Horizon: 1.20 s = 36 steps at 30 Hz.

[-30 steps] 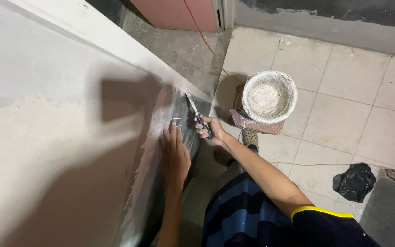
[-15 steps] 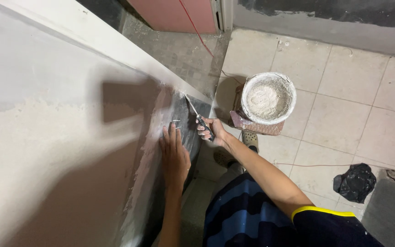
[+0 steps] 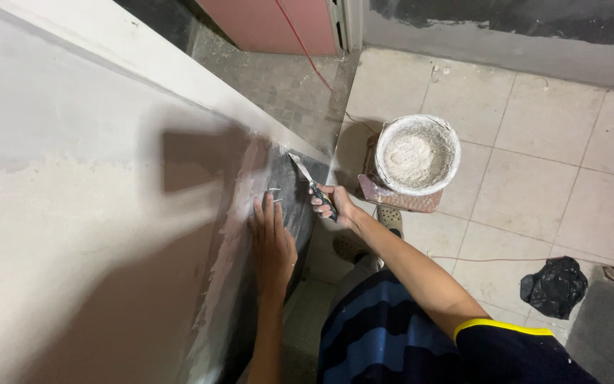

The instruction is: The person applies plaster along the edge of a wall using a putty knife, repeatedly scooping compound from a bucket and smoothing it onto the surface.

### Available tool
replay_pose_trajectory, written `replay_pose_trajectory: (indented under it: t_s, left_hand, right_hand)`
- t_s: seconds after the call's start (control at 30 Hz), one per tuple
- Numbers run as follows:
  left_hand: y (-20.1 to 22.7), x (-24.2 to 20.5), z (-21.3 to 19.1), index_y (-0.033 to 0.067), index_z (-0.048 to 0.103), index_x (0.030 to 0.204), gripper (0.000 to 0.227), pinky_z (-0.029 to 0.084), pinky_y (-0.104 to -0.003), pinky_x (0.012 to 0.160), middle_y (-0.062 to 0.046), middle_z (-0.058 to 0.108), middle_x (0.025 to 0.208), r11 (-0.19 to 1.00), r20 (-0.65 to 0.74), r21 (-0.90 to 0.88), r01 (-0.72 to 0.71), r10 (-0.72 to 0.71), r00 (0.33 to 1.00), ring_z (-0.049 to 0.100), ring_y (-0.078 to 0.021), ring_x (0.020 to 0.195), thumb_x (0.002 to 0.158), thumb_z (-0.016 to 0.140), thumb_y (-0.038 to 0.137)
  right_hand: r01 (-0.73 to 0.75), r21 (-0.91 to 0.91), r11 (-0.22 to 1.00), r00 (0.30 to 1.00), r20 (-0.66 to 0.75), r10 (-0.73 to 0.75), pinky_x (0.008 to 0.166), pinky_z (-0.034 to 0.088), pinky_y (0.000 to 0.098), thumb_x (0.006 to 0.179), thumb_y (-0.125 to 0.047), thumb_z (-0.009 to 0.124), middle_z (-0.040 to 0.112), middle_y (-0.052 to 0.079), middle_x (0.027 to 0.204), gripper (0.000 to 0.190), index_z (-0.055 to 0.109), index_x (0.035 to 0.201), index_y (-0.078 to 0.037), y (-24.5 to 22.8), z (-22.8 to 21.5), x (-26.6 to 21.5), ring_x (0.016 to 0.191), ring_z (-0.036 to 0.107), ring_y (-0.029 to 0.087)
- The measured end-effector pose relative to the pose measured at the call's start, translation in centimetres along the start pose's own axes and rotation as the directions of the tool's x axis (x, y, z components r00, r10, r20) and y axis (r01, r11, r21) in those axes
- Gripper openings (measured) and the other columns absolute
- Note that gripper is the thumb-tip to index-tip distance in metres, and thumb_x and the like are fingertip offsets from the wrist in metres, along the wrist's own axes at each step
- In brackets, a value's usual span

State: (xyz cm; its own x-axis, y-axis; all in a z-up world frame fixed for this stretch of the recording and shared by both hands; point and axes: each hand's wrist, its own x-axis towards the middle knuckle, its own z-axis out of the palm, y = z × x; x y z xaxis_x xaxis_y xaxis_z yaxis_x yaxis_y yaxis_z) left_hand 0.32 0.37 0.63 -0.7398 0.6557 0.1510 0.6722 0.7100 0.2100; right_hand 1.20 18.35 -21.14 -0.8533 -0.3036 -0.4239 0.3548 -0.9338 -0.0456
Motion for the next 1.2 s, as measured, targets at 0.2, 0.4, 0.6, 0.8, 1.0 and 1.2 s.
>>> replay_pose_trajectory:
  t_s: [0.2,0.4,0.6,0.8,1.0,1.2]
  left_hand:
    - [-0.2,0.0,0.2,-0.0059,0.041,0.149,0.056,0.028,-0.058,0.125,-0.017,0.030,0.165,1.000,-0.004,-0.013,-0.002,0.002,1.000,0.024,-0.0410,0.155,0.095,0.054,0.003]
    - [-0.4,-0.1,0.4,-0.0055,0.042,0.148,0.055,0.027,-0.059,0.124,-0.017,0.030,0.165,1.000,0.035,-0.006,0.024,-0.024,0.999,0.024,-0.0405,0.154,0.095,0.055,0.005]
    - [-0.6,-0.3,0.7,-0.0052,0.042,0.149,0.056,0.027,-0.059,0.124,-0.017,0.029,0.165,1.000,0.020,-0.029,0.002,-0.001,1.000,0.023,-0.0406,0.155,0.095,0.054,0.004]
    - [-0.9,0.0,0.7,-0.0053,0.040,0.150,0.058,0.027,-0.059,0.124,-0.018,0.028,0.166,0.999,0.032,-0.047,-0.014,0.016,0.999,0.022,-0.0404,0.156,0.094,0.055,0.003]
    - [-1.3,-0.2,0.8,-0.0052,0.039,0.152,0.060,0.028,-0.057,0.124,-0.017,0.029,0.166,0.998,0.058,-0.056,-0.002,0.005,0.998,0.021,-0.0392,0.156,0.095,0.056,0.003]
    - [-1.9,-0.3,0.6,-0.0069,0.039,0.151,0.059,0.027,-0.056,0.124,-0.018,0.029,0.166,0.997,0.076,-0.065,-0.030,0.035,0.997,0.021,-0.0397,0.156,0.095,0.054,0.003]
  right_hand:
    - [0.074,-0.006,0.997,0.997,0.014,-0.074,0.040,0.028,0.0199,0.110,-0.029,0.040,0.047,0.000,0.073,0.026,0.054,0.107,-0.007,0.3,0.4,0.7,0.053,0.038,0.007]
    - [0.125,-0.253,0.959,0.982,-0.107,-0.156,0.042,0.033,0.0222,0.108,-0.028,0.042,0.053,0.003,0.076,0.022,0.053,0.109,-0.009,0.1,1.5,-1.0,0.053,0.043,0.008]
    - [0.278,-0.637,0.719,0.847,-0.191,-0.496,0.049,0.044,0.0293,0.108,-0.025,0.048,0.057,0.005,0.080,0.013,0.044,0.109,-0.012,0.3,1.5,-2.2,0.058,0.052,0.014]
    - [0.287,-0.680,0.675,0.849,-0.146,-0.508,0.064,0.049,0.0274,0.113,-0.031,0.042,0.054,0.001,0.086,0.024,0.048,0.114,-0.007,1.2,-0.4,0.6,0.072,0.053,0.010]
    - [0.231,-0.766,0.600,0.865,-0.121,-0.487,0.063,0.050,0.0284,0.108,-0.026,0.050,0.054,0.002,0.090,0.022,0.045,0.121,-0.009,3.4,0.7,2.2,0.073,0.053,0.011]
    - [0.218,-0.732,0.645,0.849,-0.185,-0.496,0.061,0.053,0.0294,0.107,-0.025,0.053,0.055,0.004,0.089,0.024,0.042,0.121,-0.009,5.2,2.3,3.9,0.073,0.057,0.011]
